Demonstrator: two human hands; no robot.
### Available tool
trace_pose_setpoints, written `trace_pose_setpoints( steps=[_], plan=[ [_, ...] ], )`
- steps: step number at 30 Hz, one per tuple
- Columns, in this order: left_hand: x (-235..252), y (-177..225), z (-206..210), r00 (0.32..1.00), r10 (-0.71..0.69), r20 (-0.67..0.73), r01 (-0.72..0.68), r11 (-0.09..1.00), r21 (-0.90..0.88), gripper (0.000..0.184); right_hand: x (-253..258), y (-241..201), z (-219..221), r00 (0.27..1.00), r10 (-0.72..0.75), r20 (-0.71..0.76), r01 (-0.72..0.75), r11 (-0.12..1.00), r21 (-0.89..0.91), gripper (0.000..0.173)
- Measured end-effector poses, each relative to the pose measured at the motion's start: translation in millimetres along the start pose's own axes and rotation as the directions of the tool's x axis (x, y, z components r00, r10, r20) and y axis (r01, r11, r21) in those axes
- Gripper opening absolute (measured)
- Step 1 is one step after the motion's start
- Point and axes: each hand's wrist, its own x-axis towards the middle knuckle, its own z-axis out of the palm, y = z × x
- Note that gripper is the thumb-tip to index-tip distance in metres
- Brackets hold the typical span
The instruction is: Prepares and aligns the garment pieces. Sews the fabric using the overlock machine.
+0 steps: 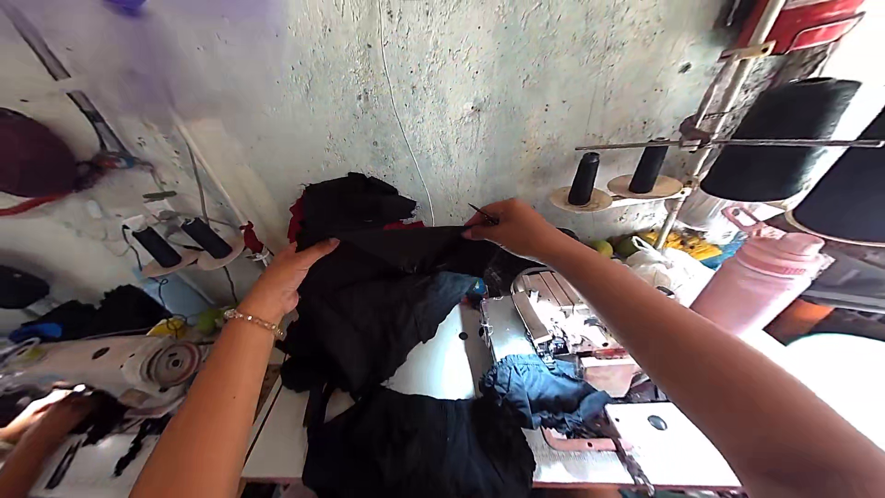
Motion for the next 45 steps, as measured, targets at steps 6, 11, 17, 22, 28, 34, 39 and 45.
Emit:
trace_pose_setpoints(
  steps=[6, 11, 17, 22, 28, 34, 39, 45],
  plan=[
    [12.0, -14.0, -0.7, 0.999, -0.024, 0.032, 0.023, 0.998, 0.051, 0.028, 3.4, 1.5, 0.6, 0.992, 0.121, -0.021, -0.115, 0.974, 0.194, 0.023],
    [9.8, -34.1, 4.7, 0.949, 0.27, 0.165, -0.294, 0.945, 0.146, 0.03, -9.8, -4.5, 5.4, 0.995, 0.1, -0.017, -0.093, 0.963, 0.252, 0.014],
    [-53.7, -42.9, -16.4, 0.779, 0.597, 0.191, -0.624, 0.767, 0.151, 0.019, -141.4, -25.9, 10.7, 0.99, -0.141, 0.001, 0.125, 0.885, 0.448, 0.007],
    [-71.1, -66.1, 55.9, 0.68, 0.573, 0.458, -0.67, 0.739, 0.072, 0.022, -250.6, 14.4, 31.6, 0.959, -0.216, -0.185, 0.268, 0.901, 0.341, 0.018],
    [-52.9, -159.1, 200.9, 0.695, 0.062, 0.716, -0.512, 0.742, 0.433, 0.028, -303.9, 138.5, 88.0, 0.81, 0.564, -0.158, -0.497, 0.805, 0.324, 0.021],
    [-73.9, -163.3, 232.4, 0.661, 0.355, 0.661, -0.706, 0.593, 0.388, 0.041, -296.5, 141.3, 88.3, 0.87, 0.424, -0.251, -0.406, 0.906, 0.123, 0.036],
    [-102.2, -146.0, 242.6, 0.655, 0.519, 0.548, -0.708, 0.674, 0.208, 0.02, -273.9, 145.0, 85.5, 0.894, 0.172, -0.414, -0.258, 0.952, -0.162, 0.023],
    [-118.5, -197.5, 257.5, 0.625, 0.51, 0.591, -0.686, 0.72, 0.104, 0.03, -309.0, 157.1, 118.0, 0.909, 0.295, -0.295, -0.31, 0.951, -0.004, 0.017]
  ],
)
